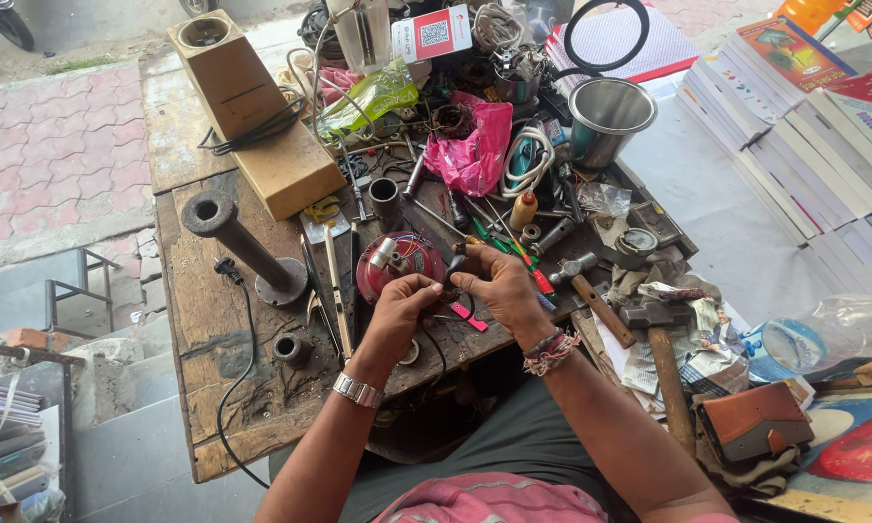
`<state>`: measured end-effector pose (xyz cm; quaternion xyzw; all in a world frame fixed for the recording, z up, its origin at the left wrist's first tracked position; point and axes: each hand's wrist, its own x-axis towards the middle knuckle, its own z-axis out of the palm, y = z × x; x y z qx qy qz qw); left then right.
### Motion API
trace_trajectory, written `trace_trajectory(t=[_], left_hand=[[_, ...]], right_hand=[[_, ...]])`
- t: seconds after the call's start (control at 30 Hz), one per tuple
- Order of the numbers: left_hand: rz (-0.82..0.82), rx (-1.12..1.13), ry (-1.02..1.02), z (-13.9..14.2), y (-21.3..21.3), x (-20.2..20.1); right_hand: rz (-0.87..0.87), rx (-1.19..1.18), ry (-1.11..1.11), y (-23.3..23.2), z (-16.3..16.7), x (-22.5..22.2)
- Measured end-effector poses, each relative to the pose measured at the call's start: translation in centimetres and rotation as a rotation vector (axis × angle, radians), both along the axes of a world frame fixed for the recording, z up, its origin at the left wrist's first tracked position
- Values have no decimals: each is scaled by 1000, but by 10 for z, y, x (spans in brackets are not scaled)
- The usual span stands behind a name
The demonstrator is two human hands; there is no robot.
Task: The person strips the insulation from a black wire using a pink utility knife, then twists the exposed strands. They wrap the connection with black electrical tape, repeating the process on a second wire. The person works at a cluttered wooden workbench with various tools and parts visible.
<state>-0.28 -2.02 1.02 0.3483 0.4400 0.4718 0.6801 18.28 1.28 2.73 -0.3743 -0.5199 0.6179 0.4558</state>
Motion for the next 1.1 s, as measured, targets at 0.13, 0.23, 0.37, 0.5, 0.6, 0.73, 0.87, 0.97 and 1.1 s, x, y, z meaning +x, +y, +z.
trace_trajectory(t=[0.13, 0.23, 0.37, 0.5, 0.6, 0.73, 0.87, 0.97, 1.1], left_hand=[[-5, 19, 14, -1, -1, 1], [-5, 30, 14, -2, -2, 0], [10, 27, 43, -4, -3, 0], [66, 17, 16, -9, -2, 3], [135, 33, 81, -13, -3, 5], [161, 73, 77, -14, -4, 3], [109, 137, 115, -12, -3, 2], [98, 85, 85, -8, -4, 3], [112, 35, 134, -5, -5, 0]], right_hand=[[-24, 6, -75, -2, -2, -3], [-20, -13, -120, -3, -3, -4], [-47, 125, -251, -4, -5, -5], [-93, 290, -406, -8, -6, -6], [-96, 304, -488, -10, -8, -5], [-106, 403, -591, -8, -14, 2], [-51, 283, -783, -3, -22, 8], [-78, 215, -912, 2, -20, 11], [-260, 463, -1046, -1, -7, 18]])
